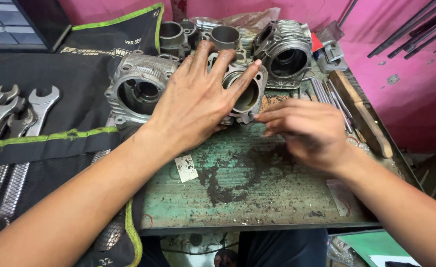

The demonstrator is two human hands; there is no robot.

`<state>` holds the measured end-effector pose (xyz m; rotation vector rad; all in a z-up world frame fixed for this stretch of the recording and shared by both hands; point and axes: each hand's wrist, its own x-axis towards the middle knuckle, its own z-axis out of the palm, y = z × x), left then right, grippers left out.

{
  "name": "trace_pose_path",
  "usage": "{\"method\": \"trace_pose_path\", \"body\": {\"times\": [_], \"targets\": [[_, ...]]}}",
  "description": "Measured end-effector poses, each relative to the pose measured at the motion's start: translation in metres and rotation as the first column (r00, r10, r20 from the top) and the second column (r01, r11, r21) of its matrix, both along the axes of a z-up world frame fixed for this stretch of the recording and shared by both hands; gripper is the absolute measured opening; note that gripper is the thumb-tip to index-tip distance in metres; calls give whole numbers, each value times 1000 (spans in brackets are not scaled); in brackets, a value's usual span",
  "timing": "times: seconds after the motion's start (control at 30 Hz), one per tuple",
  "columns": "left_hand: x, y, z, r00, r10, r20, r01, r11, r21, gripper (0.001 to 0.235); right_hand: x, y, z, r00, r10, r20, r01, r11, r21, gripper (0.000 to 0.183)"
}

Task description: Using a metal pick tool to scrape debris and residue from the cooling fins of a motorcycle engine cylinder.

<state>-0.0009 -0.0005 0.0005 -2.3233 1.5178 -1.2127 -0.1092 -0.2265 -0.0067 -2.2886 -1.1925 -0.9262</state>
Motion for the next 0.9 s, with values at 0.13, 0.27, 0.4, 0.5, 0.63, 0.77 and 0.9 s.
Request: {"method": "trace_pose_path", "body": {"times": [0.13,0.27,0.4,0.5,0.63,0.77,0.9], "targets": [[0,0,1,999,-5,-37,6,1000,16,98,2,0,-5,999,-5,-35,8,995,96,27],[0,2,0,999,-22,-27,21,1000,-9,97,1,-7,-4,997,-39,-69,67,876,478,15],[5,3,0,994,-24,-106,27,999,35,112,-6,-19,2,939,-169,-301,291,857,426,12],[6,3,0,986,1,-169,11,998,66,117,0,-25,1,902,-53,-429,311,769,558,15],[10,9,5,996,-39,-84,41,999,32,133,14,-37,-4,842,45,-538,398,622,674,13],[11,11,7,978,-79,-195,85,996,23,134,22,-44,-8,763,303,-571,470,346,812,6],[9,13,13,968,-101,-230,100,995,-17,122,24,-44,-1,709,386,-590,560,200,804,10]]}}
